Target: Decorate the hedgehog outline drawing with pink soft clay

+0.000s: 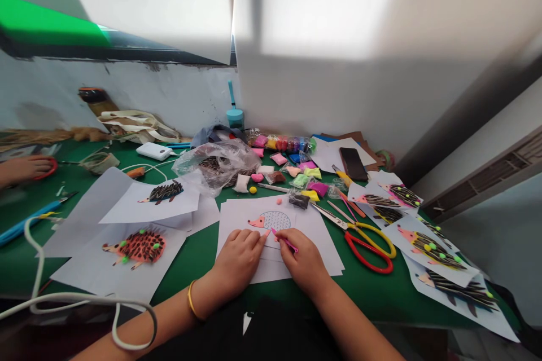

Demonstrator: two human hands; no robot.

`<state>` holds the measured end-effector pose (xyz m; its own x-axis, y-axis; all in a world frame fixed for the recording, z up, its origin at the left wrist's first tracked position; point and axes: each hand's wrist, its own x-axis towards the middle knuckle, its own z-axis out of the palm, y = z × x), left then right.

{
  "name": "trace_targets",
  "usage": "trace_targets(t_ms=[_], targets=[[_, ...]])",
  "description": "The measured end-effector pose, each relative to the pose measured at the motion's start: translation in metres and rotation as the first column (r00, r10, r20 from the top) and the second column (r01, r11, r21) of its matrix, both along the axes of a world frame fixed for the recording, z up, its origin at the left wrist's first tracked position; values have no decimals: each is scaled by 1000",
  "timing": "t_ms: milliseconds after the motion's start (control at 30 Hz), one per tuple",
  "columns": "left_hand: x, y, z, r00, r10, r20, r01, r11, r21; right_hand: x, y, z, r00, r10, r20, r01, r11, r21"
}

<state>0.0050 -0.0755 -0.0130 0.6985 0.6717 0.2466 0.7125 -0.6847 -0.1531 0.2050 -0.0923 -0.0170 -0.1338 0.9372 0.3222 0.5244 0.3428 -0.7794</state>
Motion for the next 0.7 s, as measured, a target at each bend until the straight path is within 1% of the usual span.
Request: trace_targets(t_ms=[133, 233, 333, 433, 500, 567, 700], targets=[[0, -1, 2, 1000, -13, -15, 13, 1000, -5, 0, 0, -1, 1000, 4, 1, -4, 1000, 1], [0, -1, 0, 1000, -14, 7, 14, 1000, -4, 0, 0, -1, 1000, 3, -3, -3, 1000, -1], [-2, 1, -4, 996, 10, 86, -9, 1000, -18, 0, 0, 0, 1000, -5, -2, 5, 1000, -7], [-6, 4, -7, 981, 48, 188, -34, 996, -78, 1, 0, 1, 1000, -9, 0, 9, 1000, -11], [-7, 5, -8, 974, 53, 222, -29, 993, -113, 1, 0, 1, 1000, -11, 4, 11, 1000, -13], [-8, 5, -7, 976, 41, 213, -15, 993, -121, 1, 0, 1, 1000, -14, 9, 14, 1000, -11], [-6, 4, -4, 990, 3, 141, 11, 995, -98, 1, 0, -1, 1000, -13, 11, 13, 1000, 0]])
